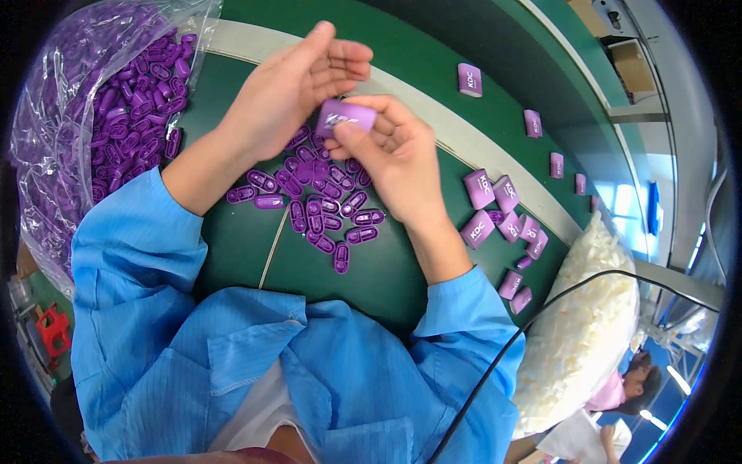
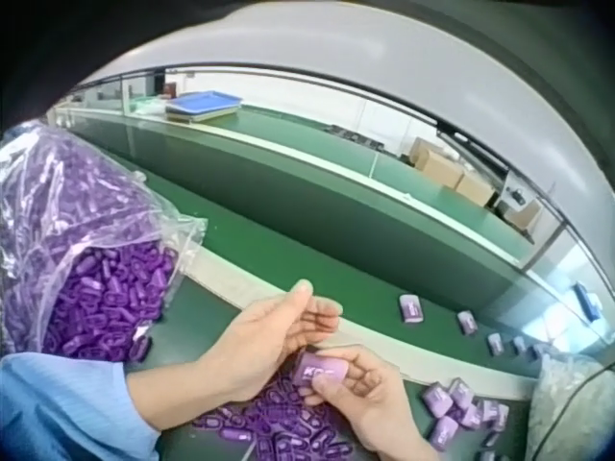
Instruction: The person assembles small purple plastic components by hand on a factory production line.
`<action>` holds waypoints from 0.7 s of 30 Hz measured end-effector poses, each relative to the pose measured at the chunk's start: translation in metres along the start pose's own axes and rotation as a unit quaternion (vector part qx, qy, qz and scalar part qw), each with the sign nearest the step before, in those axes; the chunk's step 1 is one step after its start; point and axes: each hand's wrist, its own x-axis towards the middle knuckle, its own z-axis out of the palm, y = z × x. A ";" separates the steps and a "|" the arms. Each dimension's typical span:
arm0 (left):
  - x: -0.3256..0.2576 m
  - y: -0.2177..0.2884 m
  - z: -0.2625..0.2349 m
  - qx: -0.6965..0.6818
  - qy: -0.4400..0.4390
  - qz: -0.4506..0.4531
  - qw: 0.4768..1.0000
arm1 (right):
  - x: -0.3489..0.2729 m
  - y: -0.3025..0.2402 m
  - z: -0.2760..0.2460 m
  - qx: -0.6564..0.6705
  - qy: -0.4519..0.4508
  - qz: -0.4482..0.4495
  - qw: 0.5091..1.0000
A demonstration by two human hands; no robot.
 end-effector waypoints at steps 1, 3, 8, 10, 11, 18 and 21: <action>0.002 0.002 -0.005 0.089 0.002 0.039 0.995 | 0.002 -0.002 -0.004 0.011 0.018 -0.008 1.000; 0.005 0.011 -0.019 0.241 -0.021 0.093 0.966 | 0.005 -0.007 -0.015 0.020 0.050 -0.015 0.998; -0.005 0.019 -0.025 0.475 -0.039 0.092 0.874 | 0.011 -0.003 -0.033 -0.002 0.093 -0.015 0.996; -0.005 0.023 -0.019 0.611 -0.043 0.108 0.783 | 0.013 -0.003 -0.036 -0.026 0.098 -0.022 0.995; -0.002 0.018 -0.018 0.611 -0.043 0.107 0.783 | 0.013 -0.002 -0.038 -0.028 0.102 -0.023 0.994; 0.009 0.010 -0.027 0.621 -0.282 0.340 0.648 | 0.007 0.000 -0.055 -0.028 0.115 -0.009 0.993; -0.001 0.013 -0.032 0.676 -0.281 0.331 0.595 | 0.005 -0.001 -0.055 -0.032 0.115 -0.008 0.993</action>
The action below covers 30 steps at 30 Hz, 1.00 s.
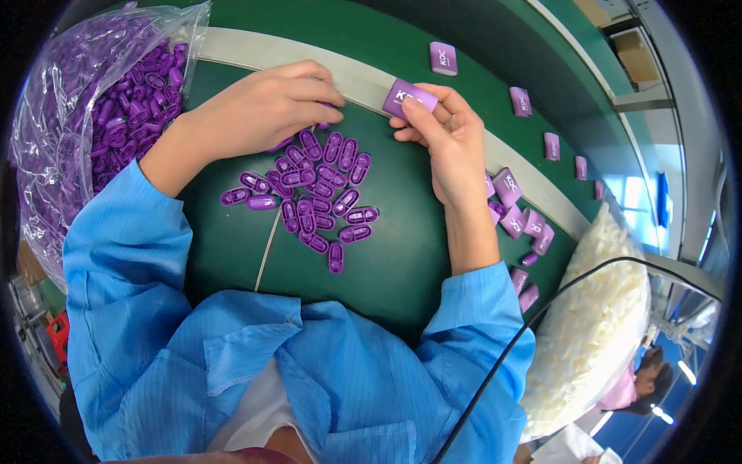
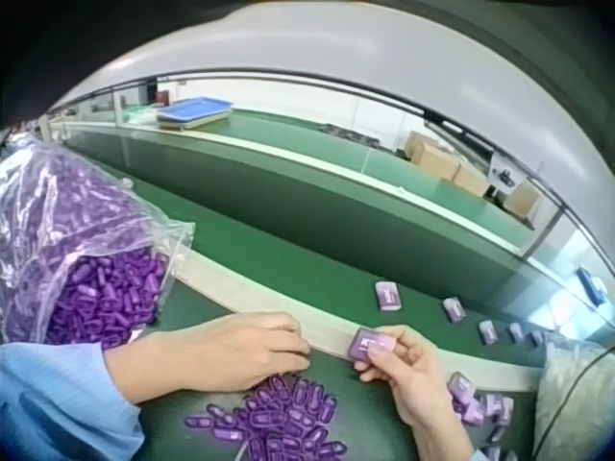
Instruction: The person assembles small purple plastic components by hand on a factory production line.
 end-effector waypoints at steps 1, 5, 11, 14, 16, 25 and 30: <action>-0.002 0.004 -0.004 0.047 -0.018 -0.037 0.998 | -0.001 0.000 0.001 0.019 -0.012 0.009 1.000; 0.000 0.014 -0.011 -0.095 0.046 -0.225 0.969 | -0.004 -0.005 0.009 0.089 -0.060 0.040 0.993; 0.009 0.015 0.005 -0.447 0.161 -0.318 0.820 | 0.000 -0.009 0.034 -0.015 -0.051 -0.021 0.998; 0.006 0.014 0.013 -0.452 0.174 -0.310 0.818 | 0.000 -0.006 0.037 -0.036 -0.047 -0.032 0.998; 0.006 0.015 0.014 -0.470 0.179 -0.301 0.810 | -0.001 -0.008 0.037 -0.036 -0.049 -0.027 0.998; 0.003 0.014 0.013 -0.528 0.182 -0.293 0.776 | -0.008 -0.011 0.035 -0.017 -0.081 -0.026 0.996; 0.002 0.018 0.007 -0.508 0.166 -0.310 0.786 | -0.011 -0.014 0.037 -0.017 -0.083 -0.024 0.996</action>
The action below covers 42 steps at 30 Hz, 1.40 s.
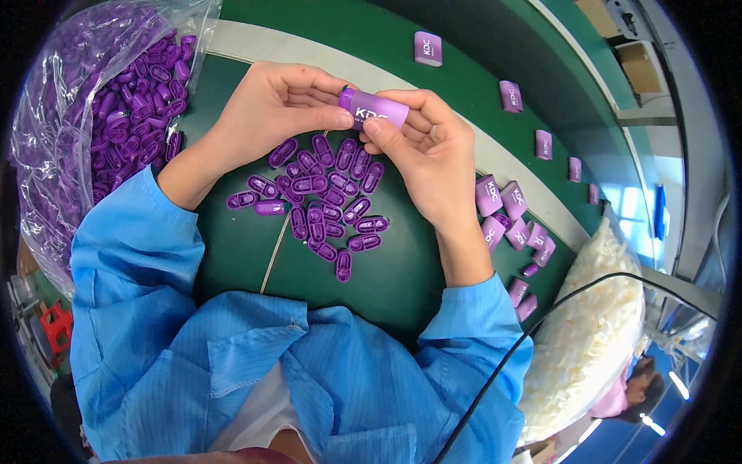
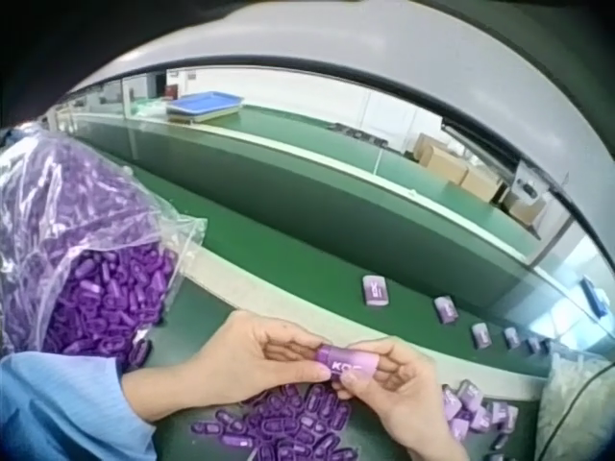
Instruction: The person assembles small purple plastic components by hand on a factory production line.
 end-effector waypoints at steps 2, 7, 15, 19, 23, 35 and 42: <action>-0.001 0.001 0.002 -0.004 0.002 0.016 1.000 | -0.002 -0.003 0.001 -0.014 0.004 0.004 1.000; -0.010 -0.001 0.012 0.067 0.051 0.067 0.994 | -0.005 0.000 0.003 -0.025 0.018 0.000 1.000; -0.021 0.000 0.030 0.337 0.164 0.218 0.901 | -0.013 0.008 0.023 -0.115 0.088 -0.089 0.985; -0.011 0.008 0.014 0.282 0.147 0.243 0.916 | -0.007 0.011 0.015 0.020 0.055 -0.059 0.997; -0.007 0.010 0.009 0.211 0.108 0.046 0.970 | -0.008 0.005 0.016 0.105 -0.060 0.062 0.991; -0.008 0.011 0.029 -0.257 0.111 -0.098 0.955 | -0.021 -0.007 0.039 0.065 -0.098 0.106 0.987; -0.005 0.006 0.030 -0.087 0.231 0.088 0.965 | -0.033 -0.003 0.057 -0.060 -0.004 -0.010 0.998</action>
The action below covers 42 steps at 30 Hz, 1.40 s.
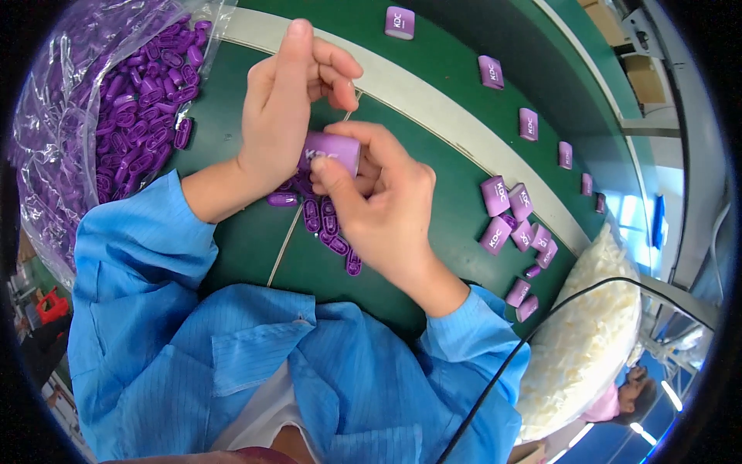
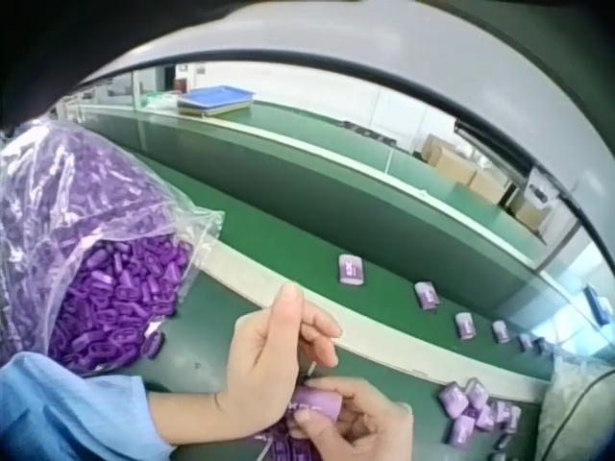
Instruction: The person assembles small purple plastic components by hand on a factory production line.
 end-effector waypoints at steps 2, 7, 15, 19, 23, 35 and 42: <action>0.016 -0.002 -0.009 0.024 0.023 0.025 0.999 | 0.017 0.006 -0.002 0.045 -0.009 0.023 0.999; 0.062 0.002 -0.029 0.198 -0.178 -0.067 0.961 | 0.090 0.009 -0.035 -0.001 0.025 0.005 1.000; 0.137 -0.026 -0.074 0.423 -0.020 0.091 0.901 | 0.187 0.042 -0.053 -0.597 0.138 -0.230 0.756; 0.116 -0.021 -0.063 0.517 0.092 0.395 0.754 | 0.172 0.033 -0.049 -0.498 0.090 -0.129 0.853; 0.034 0.009 -0.053 0.439 -0.261 0.284 0.812 | 0.125 0.026 -0.057 -0.448 0.135 -0.139 0.873; -0.028 0.030 -0.067 0.571 -0.280 0.214 0.741 | 0.024 0.010 -0.056 0.095 -0.019 0.104 0.990; 0.023 -0.001 -0.024 0.122 -0.186 -0.116 0.968 | 0.045 0.022 -0.047 0.106 0.049 0.036 0.992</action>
